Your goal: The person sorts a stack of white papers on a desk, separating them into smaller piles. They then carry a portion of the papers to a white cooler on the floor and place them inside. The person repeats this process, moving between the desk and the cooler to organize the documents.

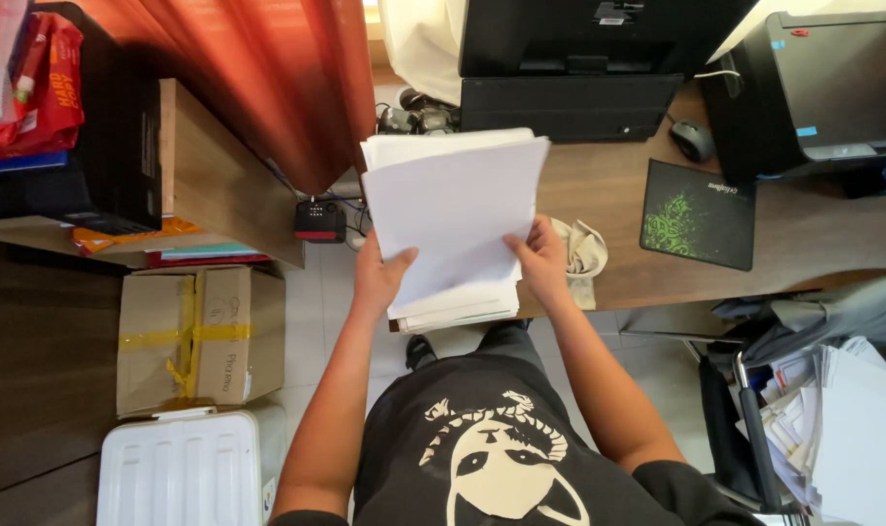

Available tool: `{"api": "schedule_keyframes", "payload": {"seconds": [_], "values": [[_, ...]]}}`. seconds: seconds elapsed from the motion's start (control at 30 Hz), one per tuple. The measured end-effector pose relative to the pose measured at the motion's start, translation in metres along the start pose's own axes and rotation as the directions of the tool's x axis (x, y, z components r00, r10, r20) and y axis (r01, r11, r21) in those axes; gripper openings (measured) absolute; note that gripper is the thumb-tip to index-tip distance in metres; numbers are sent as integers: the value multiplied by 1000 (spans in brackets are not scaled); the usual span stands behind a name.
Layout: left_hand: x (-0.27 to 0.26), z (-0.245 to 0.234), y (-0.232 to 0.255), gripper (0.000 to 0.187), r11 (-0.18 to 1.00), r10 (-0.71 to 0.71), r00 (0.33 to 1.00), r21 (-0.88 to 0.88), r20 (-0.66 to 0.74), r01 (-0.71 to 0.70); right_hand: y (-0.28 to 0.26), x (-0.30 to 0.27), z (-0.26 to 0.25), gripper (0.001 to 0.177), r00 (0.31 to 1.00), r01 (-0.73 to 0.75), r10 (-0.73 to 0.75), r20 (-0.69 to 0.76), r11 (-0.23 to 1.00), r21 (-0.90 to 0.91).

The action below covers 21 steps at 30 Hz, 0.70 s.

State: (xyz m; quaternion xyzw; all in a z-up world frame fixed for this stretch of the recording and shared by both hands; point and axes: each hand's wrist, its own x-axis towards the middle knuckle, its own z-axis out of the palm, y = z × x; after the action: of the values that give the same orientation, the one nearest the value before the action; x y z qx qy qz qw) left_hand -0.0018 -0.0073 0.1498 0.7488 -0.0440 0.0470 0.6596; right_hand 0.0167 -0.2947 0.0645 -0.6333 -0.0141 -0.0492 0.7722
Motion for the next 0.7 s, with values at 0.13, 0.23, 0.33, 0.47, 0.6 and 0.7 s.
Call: {"api": "schedule_keyframes", "payload": {"seconds": [0.13,0.23,0.33,0.47,0.6,0.7], "values": [[-1,7,22,44,999,38,996,5,-83,-38,-39,-10,16,21,991,136,-136,-17,965,224],[-3,14,14,34,982,172,970,105,-172,-156,-48,-20,25,16,972,233,-227,-54,943,237],[-10,23,-4,32,991,118,957,-32,-264,-131,-61,-34,40,18,885,452,-464,31,842,-296],[-21,34,-6,31,996,32,977,-75,-213,-49,-20,-38,38,16,934,342,-358,-9,897,-280],[-27,38,-26,30,976,180,968,-93,-177,-198,-38,-42,58,21,936,346,-348,-59,937,-38],[-26,39,-95,25,1000,-23,982,7,-188,25,9,-41,51,24,913,360,-367,-178,930,-70]]}}
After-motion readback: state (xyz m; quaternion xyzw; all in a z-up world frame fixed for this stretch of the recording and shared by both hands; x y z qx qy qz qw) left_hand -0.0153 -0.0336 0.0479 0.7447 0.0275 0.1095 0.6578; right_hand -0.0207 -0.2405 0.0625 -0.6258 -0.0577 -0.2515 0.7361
